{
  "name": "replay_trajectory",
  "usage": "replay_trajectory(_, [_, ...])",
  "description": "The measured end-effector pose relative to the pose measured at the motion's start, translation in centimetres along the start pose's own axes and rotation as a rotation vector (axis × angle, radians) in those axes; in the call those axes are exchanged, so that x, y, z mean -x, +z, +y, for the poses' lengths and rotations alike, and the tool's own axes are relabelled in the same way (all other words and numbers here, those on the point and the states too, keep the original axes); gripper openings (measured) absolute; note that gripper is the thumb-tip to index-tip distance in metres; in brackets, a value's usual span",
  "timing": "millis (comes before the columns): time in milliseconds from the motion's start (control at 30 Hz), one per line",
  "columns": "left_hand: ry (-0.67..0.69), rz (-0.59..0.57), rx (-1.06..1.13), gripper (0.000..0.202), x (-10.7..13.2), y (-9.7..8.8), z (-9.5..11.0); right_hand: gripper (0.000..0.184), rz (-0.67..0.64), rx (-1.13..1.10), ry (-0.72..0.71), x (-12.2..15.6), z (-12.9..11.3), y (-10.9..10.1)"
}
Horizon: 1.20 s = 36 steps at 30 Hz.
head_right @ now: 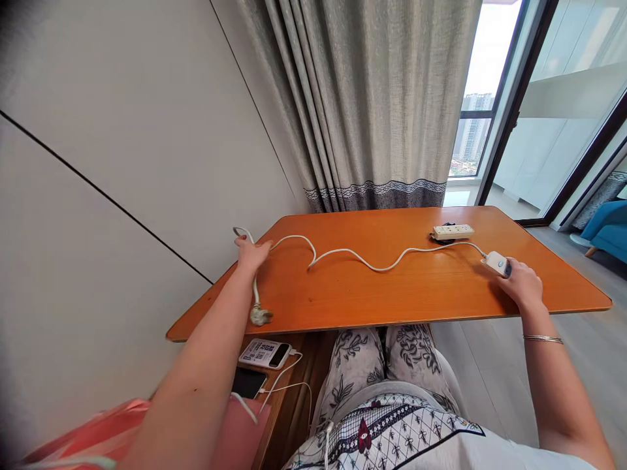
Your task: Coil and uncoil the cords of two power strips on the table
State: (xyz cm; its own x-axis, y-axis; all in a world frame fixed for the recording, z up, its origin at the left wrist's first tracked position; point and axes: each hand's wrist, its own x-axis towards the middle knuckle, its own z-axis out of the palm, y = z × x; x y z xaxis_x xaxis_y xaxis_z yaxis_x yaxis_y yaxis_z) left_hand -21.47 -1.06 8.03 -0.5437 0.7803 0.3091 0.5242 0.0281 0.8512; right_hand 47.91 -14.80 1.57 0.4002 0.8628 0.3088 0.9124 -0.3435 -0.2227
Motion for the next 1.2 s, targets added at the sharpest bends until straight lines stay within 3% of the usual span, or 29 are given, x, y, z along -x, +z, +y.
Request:
replay_trajectory(67, [0.036,-0.038,-0.252,0.074,0.8,0.5,0.5,0.051,0.010,0.080,-0.019,-0.5,0.5,0.1])
replay_trajectory(167, [0.129,-0.153,-0.530,0.077,2.2,1.6,0.9,0.049,0.025,0.157,-0.040,-1.3,1.1,0.3])
replay_trajectory(333, [0.196,-0.290,-0.678,0.073,3.7,3.1,0.2,0.051,0.007,0.176,-0.048,-2.9,1.3,0.6])
replay_trajectory(467, [0.209,-0.297,-0.739,0.073,4.1,3.9,-0.2,0.042,0.024,0.133,-0.028,-4.5,1.8,1.2])
replay_trajectory(800, [0.177,-0.149,-0.667,0.083,5.3,4.9,-0.3,0.043,0.017,0.093,0.128,-7.6,0.7,1.7])
replay_trajectory(1000, [0.336,-0.019,-0.470,0.057,5.8,5.4,-0.1,0.044,-0.009,0.123,0.156,-6.8,-0.4,1.1])
replay_trajectory(1200, [0.504,-0.103,-0.333,0.039,7.6,7.8,3.0,0.043,0.034,0.153,0.110,-5.2,-2.0,1.6])
